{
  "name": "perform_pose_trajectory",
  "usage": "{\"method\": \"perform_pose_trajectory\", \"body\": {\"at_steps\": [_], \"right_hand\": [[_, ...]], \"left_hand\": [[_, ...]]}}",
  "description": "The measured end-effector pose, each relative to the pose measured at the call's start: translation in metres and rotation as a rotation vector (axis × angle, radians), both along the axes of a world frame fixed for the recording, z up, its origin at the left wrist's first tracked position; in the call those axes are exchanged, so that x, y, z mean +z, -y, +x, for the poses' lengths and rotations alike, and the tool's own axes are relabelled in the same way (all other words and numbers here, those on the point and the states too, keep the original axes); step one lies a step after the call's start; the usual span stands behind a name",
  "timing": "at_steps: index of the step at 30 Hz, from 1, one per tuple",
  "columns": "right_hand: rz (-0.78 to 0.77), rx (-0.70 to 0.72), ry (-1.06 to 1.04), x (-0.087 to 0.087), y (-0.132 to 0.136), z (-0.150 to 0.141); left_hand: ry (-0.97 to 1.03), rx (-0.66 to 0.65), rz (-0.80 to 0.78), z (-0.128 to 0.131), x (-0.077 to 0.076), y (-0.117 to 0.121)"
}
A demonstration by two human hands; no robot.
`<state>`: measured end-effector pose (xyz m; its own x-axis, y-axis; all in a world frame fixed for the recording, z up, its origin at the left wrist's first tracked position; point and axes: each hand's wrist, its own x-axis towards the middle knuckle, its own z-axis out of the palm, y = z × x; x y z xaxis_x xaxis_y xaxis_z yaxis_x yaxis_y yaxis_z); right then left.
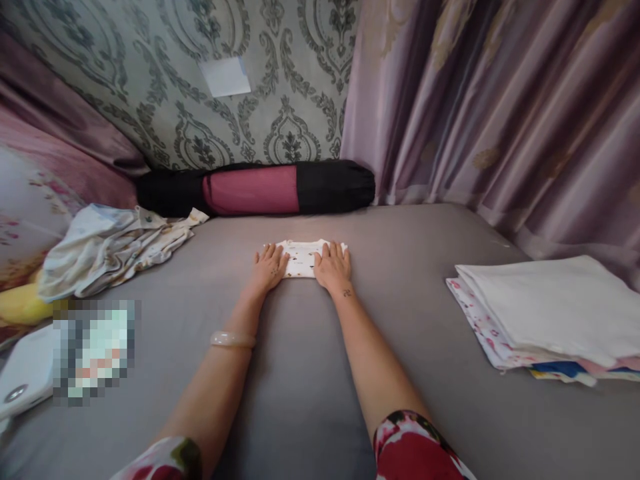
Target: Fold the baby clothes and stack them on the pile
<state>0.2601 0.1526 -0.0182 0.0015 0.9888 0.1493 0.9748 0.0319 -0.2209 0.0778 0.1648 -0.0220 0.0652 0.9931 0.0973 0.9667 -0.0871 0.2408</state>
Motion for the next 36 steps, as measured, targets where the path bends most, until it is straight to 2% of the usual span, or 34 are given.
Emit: {"method": "perform_pose_trajectory", "body": {"at_steps": [3,7,17,23,27,31,36], "right_hand": [[-0.004,0.0,-0.004,0.004,0.001,-0.001],[0.055,0.016,-0.006,0.01,0.002,-0.006],[0.046,0.001,0.02,-0.002,0.006,-0.01],[-0.005,0.003,0.012,0.007,0.005,-0.011],[0.057,0.061,-0.002,0.012,0.006,-0.018],[0.038,0.178,-0.015,0.007,0.005,-0.027],[0.036,0.18,-0.024,-0.003,0.005,-0.029]], "left_hand": [[0.0,0.007,0.009,0.002,0.005,0.002],[-0.008,-0.01,0.121,0.008,0.011,0.005],[-0.04,-0.083,0.215,0.012,-0.006,0.007],[-0.033,-0.112,0.279,0.014,-0.002,0.012],[-0.031,-0.173,0.345,0.016,-0.001,0.016],[-0.054,-0.251,0.278,0.016,-0.002,0.013],[-0.051,-0.271,0.239,0.015,-0.003,0.01]]}}
